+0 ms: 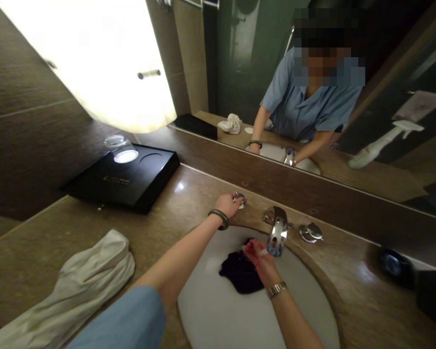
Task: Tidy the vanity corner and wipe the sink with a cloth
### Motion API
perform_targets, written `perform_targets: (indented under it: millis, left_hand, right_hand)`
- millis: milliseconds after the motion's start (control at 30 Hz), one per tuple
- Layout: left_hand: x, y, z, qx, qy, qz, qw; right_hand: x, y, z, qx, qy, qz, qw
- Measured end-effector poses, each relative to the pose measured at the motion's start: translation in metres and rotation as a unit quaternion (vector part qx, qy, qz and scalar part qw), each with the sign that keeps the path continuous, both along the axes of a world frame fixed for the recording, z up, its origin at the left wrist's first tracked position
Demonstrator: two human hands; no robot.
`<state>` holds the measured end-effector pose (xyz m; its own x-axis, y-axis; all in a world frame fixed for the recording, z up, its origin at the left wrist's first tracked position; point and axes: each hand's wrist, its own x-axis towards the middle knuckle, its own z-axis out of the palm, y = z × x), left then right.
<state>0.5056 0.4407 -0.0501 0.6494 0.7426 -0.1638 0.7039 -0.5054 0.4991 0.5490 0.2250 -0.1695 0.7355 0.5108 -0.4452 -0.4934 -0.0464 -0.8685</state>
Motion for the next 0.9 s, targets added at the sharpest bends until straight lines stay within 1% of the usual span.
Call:
perform_targets:
  millis: [67, 100, 133, 167, 200, 233, 267, 300, 333, 367, 400, 433, 467, 500, 533, 567, 600, 633, 667, 700, 733, 767, 800, 833, 867, 900]
  left_hand:
    - [-0.041, 0.002, 0.001, -0.003, -0.038, -0.003, 0.999]
    - [-0.068, 0.004, 0.001, 0.004, -0.052, 0.000, 0.999]
    - [-0.098, 0.007, 0.002, 0.023, -0.060, 0.009, 0.998]
    - [-0.130, 0.011, 0.002, 0.050, -0.062, 0.018, 0.997]
    - [-0.162, 0.016, 0.000, 0.073, -0.056, 0.026, 0.995]
    - [-0.192, 0.021, -0.002, 0.092, -0.047, 0.034, 0.994]
    - [-0.220, 0.025, -0.005, 0.115, -0.039, 0.036, 0.992]
    - [-0.245, 0.029, -0.009, 0.173, -0.013, 0.030, 0.984]
    - [-0.265, 0.032, -0.013, 0.214, 0.017, 0.021, 0.976]
    - [-0.281, 0.033, -0.019, 0.244, 0.040, 0.009, 0.969]
    - [-0.292, 0.034, -0.024, 0.270, 0.056, 0.000, 0.961]
    - [-0.298, 0.034, -0.030, 0.284, 0.066, -0.005, 0.957]
    - [-0.301, 0.033, -0.035, 0.291, 0.070, -0.005, 0.954]
    - [-0.300, 0.032, -0.040, 0.294, 0.070, -0.001, 0.953]
    - [-0.296, 0.032, -0.044, 0.292, 0.070, 0.007, 0.954]
    - [-0.292, 0.031, -0.047, 0.287, 0.067, 0.017, 0.956]
    - [-0.286, 0.032, -0.049, 0.281, 0.061, 0.029, 0.957]
    - [-0.280, 0.033, -0.051, 0.274, 0.055, 0.040, 0.959]
    - [-0.275, 0.034, -0.052, 0.269, 0.049, 0.049, 0.961]
    - [-0.270, 0.035, -0.053, 0.267, 0.047, 0.053, 0.961]
    - [-0.265, 0.036, -0.053, 0.269, 0.049, 0.053, 0.961]
    - [-0.262, 0.037, -0.054, 0.273, 0.057, 0.048, 0.959]
    - [-0.259, 0.037, -0.054, 0.279, 0.069, 0.043, 0.957]
    - [-0.257, 0.037, -0.053, 0.283, 0.083, 0.040, 0.955]
    - [-0.255, 0.037, -0.053, 0.287, 0.095, 0.038, 0.953]
    - [-0.254, 0.036, -0.052, 0.288, 0.105, 0.038, 0.951]
  right_hand:
    - [-0.010, -0.008, -0.012, -0.063, -0.047, 0.010, 0.997]
    - [-0.023, -0.009, -0.018, -0.117, -0.090, 0.028, 0.989]
    - [-0.042, -0.007, -0.024, -0.178, -0.150, 0.068, 0.970]
    - [-0.062, -0.002, -0.029, -0.235, -0.227, 0.136, 0.935]
    - [-0.083, 0.007, -0.031, -0.278, -0.311, 0.224, 0.881]
    - [-0.100, 0.019, -0.032, -0.299, -0.389, 0.318, 0.811]
    - [-0.110, 0.032, -0.030, -0.292, -0.447, 0.405, 0.742]
    - [-0.109, 0.044, -0.027, -0.264, -0.483, 0.472, 0.688]
    - [-0.098, 0.051, -0.023, -0.239, -0.508, 0.515, 0.648]
    - [-0.078, 0.053, -0.019, -0.228, -0.520, 0.543, 0.619]
    - [-0.050, 0.045, -0.015, -0.226, -0.528, 0.559, 0.598]
    - [-0.019, 0.028, -0.013, -0.244, -0.528, 0.567, 0.583]
    - [0.008, 0.002, -0.012, -0.264, -0.516, 0.584, 0.568]
    - [0.029, -0.031, -0.011, -0.295, -0.509, 0.575, 0.568]
    - [0.037, -0.067, -0.011, -0.337, -0.496, 0.568, 0.563]
    - [0.032, -0.103, -0.012, -0.389, -0.486, 0.547, 0.560]
    - [0.013, -0.133, -0.014, -0.416, -0.477, 0.531, 0.563]
    - [-0.017, -0.153, -0.018, -0.417, -0.459, 0.539, 0.570]
    - [-0.055, -0.159, -0.024, -0.390, -0.425, 0.580, 0.575]
    - [-0.094, -0.152, -0.030, -0.363, -0.419, 0.584, 0.593]
    - [-0.129, -0.130, -0.035, -0.316, -0.419, 0.586, 0.617]
    - [-0.154, -0.097, -0.038, -0.251, -0.428, 0.596, 0.631]
    - [-0.166, -0.057, -0.039, -0.197, -0.452, 0.583, 0.646]
    - [-0.162, -0.016, -0.037, -0.175, -0.481, 0.561, 0.651]
    - [-0.143, 0.019, -0.034, -0.190, -0.509, 0.545, 0.639]
    - [-0.113, 0.044, -0.030, -0.217, -0.532, 0.548, 0.608]
